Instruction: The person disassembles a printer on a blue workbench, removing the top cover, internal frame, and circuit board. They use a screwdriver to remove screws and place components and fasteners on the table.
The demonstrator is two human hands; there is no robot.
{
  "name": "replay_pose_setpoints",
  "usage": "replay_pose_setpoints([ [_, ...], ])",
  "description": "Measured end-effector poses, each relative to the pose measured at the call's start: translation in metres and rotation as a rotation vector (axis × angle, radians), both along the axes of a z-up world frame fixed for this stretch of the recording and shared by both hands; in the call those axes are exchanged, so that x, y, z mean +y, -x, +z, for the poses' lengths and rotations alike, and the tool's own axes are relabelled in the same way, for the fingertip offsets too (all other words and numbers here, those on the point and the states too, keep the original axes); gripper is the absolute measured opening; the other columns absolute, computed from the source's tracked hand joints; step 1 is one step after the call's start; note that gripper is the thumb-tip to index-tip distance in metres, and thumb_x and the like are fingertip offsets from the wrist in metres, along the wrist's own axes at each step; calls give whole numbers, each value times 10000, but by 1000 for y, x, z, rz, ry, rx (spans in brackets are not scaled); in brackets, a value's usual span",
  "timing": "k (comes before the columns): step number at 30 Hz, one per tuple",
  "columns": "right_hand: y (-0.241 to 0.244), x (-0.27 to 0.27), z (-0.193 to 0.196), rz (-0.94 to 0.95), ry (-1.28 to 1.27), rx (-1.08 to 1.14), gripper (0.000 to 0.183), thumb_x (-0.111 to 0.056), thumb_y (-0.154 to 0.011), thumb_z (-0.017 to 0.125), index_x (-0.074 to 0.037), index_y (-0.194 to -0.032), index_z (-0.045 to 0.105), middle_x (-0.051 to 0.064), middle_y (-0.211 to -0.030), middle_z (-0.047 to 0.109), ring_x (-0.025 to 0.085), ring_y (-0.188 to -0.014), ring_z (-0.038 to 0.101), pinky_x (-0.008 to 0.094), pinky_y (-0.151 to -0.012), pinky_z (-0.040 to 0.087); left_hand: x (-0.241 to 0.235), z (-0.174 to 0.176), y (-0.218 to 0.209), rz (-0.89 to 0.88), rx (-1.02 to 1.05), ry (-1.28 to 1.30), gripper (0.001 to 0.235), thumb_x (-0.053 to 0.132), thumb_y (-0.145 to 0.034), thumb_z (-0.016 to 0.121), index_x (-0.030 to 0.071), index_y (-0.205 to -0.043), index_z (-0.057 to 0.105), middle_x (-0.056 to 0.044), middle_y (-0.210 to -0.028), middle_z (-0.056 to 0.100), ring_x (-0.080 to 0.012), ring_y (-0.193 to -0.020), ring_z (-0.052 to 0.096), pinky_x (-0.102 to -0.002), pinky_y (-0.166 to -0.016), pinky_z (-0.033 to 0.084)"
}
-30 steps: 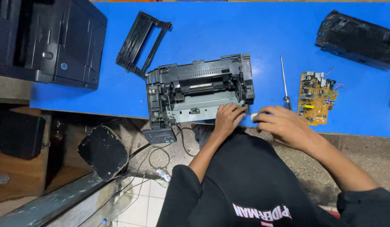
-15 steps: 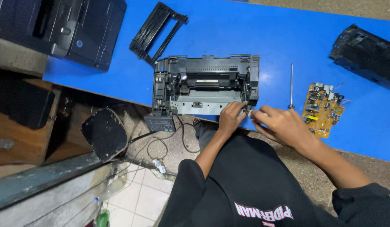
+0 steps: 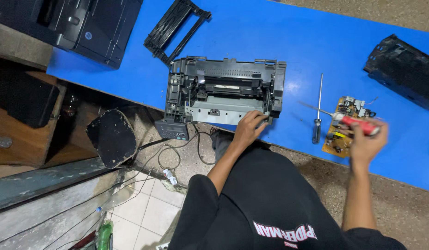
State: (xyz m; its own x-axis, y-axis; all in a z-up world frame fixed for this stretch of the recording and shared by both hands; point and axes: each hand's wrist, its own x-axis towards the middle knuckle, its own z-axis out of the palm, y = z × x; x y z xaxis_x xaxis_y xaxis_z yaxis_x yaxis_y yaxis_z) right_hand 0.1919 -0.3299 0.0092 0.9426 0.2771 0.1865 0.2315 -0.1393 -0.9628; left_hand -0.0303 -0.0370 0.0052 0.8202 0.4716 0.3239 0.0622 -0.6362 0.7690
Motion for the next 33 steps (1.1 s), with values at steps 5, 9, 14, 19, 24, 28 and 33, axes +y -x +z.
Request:
replay_pose_setpoints([
  [5, 40, 16, -110, -137, 352, -154, 347, -94, -888, 914, -1, -1036, 614, 126, -983, 667, 275, -849, 661, 394, -766, 543, 12, 18, 20, 115, 57, -184, 592, 313, -700, 886, 59, -1199, 693, -122, -1191, 648, -336, -1154, 597, -479, -964, 458],
  [9, 65, 39, -133, -12, 572, -243, 248, -130, -863, 840, -55, -984, 637, 123, -1024, 662, 329, -913, 655, 449, -797, 526, 35, 34, 56, 187, 82, -271, 657, 356, -729, 872, 82, -1285, 652, -155, -1316, 612, -366, -1245, 564, -496, -1046, 426],
  [14, 65, 57, -99, 96, 837, -489, 274, -188, -761, 872, -79, -929, 685, 145, -1012, 653, 384, -993, 622, 499, -837, 511, 104, 45, 122, 655, -15, -384, 559, 331, -863, 801, 48, -1308, 615, -157, -1307, 622, -345, -1241, 557, -497, -1071, 427],
  [19, 47, 113, -45, 107, 175, 353, 386, -299, -967, 728, -95, -1280, 631, 117, -1198, 657, 303, -1104, 641, 419, -949, 536, 225, 26, 178, 790, 298, 123, 673, 407, -869, 752, 0, -1373, 573, -172, -1176, 674, -327, -998, 648, -435, -912, 508],
  [24, 61, 191, -26, 365, 80, 375, 598, -212, -973, 708, -46, -1485, 448, 102, -1350, 602, 182, -1241, 561, 326, -1049, 438, 269, -23, 173, 230, 396, 330, 644, 407, -933, 747, -30, -1379, 588, -191, -1236, 703, -292, -1143, 647, -396, -1011, 473],
  [28, 75, 211, -20, 313, 152, 161, 599, -50, -908, 698, 8, -1475, 515, 102, -1261, 651, 190, -1144, 618, 313, -1018, 484, 270, -21, 179, 358, 545, 393, 748, 409, -887, 792, -55, -1409, 526, -227, -1103, 699, -273, -1022, 649, -372, -939, 502],
  [33, 68, 206, -6, 243, 122, 323, 593, -1, -904, 686, -5, -1484, 563, 52, -1131, 672, 143, -980, 621, 285, -859, 514, 273, 2, 176, 238, 443, 563, 675, 402, -852, 770, -52, -1316, 585, -154, -1064, 728, -221, -939, 672, -333, -835, 532],
])
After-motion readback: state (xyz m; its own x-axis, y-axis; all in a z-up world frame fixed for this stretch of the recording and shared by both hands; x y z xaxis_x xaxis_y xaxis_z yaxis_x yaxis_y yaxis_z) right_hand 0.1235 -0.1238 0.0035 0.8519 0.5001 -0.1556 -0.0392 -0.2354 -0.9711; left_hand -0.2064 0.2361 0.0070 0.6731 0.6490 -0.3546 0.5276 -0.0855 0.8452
